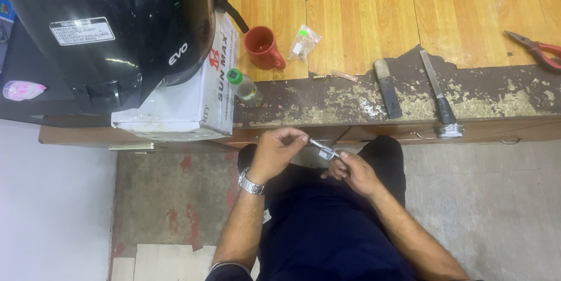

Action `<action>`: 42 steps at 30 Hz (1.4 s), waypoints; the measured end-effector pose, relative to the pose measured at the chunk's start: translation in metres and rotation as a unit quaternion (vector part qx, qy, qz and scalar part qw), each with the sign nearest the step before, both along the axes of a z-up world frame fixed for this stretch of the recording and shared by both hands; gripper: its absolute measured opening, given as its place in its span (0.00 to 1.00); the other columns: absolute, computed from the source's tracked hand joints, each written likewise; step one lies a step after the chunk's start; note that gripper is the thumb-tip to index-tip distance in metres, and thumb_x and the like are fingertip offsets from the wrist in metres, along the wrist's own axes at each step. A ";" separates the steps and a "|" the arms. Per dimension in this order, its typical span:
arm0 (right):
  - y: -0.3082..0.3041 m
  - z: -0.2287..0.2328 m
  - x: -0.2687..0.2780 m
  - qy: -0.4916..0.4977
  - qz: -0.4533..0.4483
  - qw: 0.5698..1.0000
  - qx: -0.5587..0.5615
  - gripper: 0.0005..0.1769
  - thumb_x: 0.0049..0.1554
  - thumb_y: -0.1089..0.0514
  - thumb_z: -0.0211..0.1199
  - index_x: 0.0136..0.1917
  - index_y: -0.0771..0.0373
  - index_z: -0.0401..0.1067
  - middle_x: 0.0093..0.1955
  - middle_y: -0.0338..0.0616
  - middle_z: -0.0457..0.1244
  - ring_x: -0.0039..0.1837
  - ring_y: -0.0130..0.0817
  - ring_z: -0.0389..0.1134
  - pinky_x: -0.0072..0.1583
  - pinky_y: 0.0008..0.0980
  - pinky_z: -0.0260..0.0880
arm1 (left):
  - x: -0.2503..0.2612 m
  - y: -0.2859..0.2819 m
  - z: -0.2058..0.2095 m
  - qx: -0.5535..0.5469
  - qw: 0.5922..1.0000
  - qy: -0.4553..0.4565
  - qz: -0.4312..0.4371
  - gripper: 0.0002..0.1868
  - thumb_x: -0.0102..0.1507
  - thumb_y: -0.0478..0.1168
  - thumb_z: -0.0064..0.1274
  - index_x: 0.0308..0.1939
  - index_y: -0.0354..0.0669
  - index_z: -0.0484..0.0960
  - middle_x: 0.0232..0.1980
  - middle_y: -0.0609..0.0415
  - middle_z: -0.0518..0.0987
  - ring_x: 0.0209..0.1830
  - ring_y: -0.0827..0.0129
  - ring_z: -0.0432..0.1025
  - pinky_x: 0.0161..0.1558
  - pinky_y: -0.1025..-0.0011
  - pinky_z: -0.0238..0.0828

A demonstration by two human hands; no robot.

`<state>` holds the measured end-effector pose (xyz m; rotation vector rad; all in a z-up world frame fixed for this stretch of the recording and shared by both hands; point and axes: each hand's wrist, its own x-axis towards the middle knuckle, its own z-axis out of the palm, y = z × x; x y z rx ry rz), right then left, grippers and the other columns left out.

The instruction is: Refining a small metal lock component using a bench grinder and a hand file at a workbench.

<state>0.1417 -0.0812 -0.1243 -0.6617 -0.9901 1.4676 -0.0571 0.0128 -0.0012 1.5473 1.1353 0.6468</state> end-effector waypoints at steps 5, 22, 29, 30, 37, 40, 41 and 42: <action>0.001 -0.004 0.002 -0.021 -0.003 1.000 0.006 0.24 0.70 0.52 0.36 0.31 0.54 0.55 0.21 0.35 0.47 0.27 0.36 0.53 0.35 0.34 0.59 | -0.001 -0.002 0.004 0.076 0.996 0.036 -0.014 0.07 0.63 0.39 0.59 0.41 0.41 0.88 0.34 0.45 0.86 0.39 0.50 0.81 0.41 0.60 0.79; -0.002 0.010 0.002 -0.140 -0.027 0.990 0.011 0.25 0.70 0.50 0.39 0.33 0.58 0.60 0.24 0.38 0.51 0.30 0.36 0.57 0.38 0.35 0.62 | -0.022 -0.002 0.006 0.021 0.996 0.083 0.004 0.14 0.62 0.38 0.57 0.52 0.42 0.80 0.41 0.42 0.83 0.49 0.46 0.78 0.49 0.53 0.77; -0.009 0.022 0.006 -0.294 -0.018 0.956 0.001 0.25 0.70 0.50 0.40 0.36 0.61 0.66 0.26 0.41 0.56 0.32 0.37 0.60 0.41 0.37 0.66 | -0.019 -0.005 0.005 0.055 0.998 0.007 -0.032 0.09 0.63 0.40 0.59 0.44 0.41 0.87 0.39 0.41 0.84 0.45 0.47 0.78 0.48 0.54 0.76; -0.008 0.022 0.007 -0.294 -0.018 0.956 0.002 0.25 0.70 0.50 0.40 0.36 0.61 0.66 0.26 0.41 0.56 0.32 0.37 0.60 0.41 0.37 0.66 | -0.020 -0.006 0.005 0.055 0.998 0.007 -0.032 0.09 0.63 0.40 0.59 0.44 0.41 0.87 0.39 0.41 0.84 0.45 0.47 0.78 0.48 0.54 0.76; -0.006 0.032 0.008 -0.323 -0.029 0.946 0.001 0.24 0.69 0.51 0.42 0.35 0.59 0.66 0.25 0.41 0.57 0.31 0.35 0.59 0.39 0.36 0.66 | -0.022 -0.004 0.005 0.068 0.997 0.016 -0.042 0.08 0.62 0.40 0.60 0.42 0.41 0.87 0.38 0.44 0.84 0.44 0.50 0.79 0.47 0.56 0.75; -0.005 0.039 0.008 -0.319 -0.023 0.947 0.003 0.24 0.70 0.51 0.42 0.34 0.59 0.65 0.25 0.40 0.55 0.31 0.35 0.58 0.39 0.35 0.66 | -0.023 -0.004 0.006 0.079 0.996 0.021 -0.041 0.07 0.62 0.39 0.60 0.40 0.41 0.87 0.37 0.45 0.84 0.43 0.50 0.79 0.46 0.57 0.75; -0.004 0.042 0.007 -0.319 -0.019 0.948 0.004 0.23 0.70 0.52 0.42 0.34 0.58 0.64 0.25 0.40 0.55 0.31 0.35 0.57 0.39 0.35 0.66 | -0.023 -0.003 0.007 0.087 0.995 0.025 -0.039 0.06 0.61 0.39 0.61 0.40 0.41 0.87 0.36 0.45 0.84 0.42 0.50 0.79 0.45 0.57 0.75; -0.004 0.037 0.008 -0.319 -0.019 0.948 0.005 0.23 0.70 0.52 0.42 0.34 0.58 0.64 0.25 0.40 0.55 0.31 0.35 0.57 0.39 0.35 0.66 | -0.024 -0.003 0.007 0.088 0.995 0.025 -0.039 0.06 0.61 0.39 0.61 0.40 0.41 0.87 0.36 0.45 0.84 0.42 0.50 0.79 0.45 0.57 0.75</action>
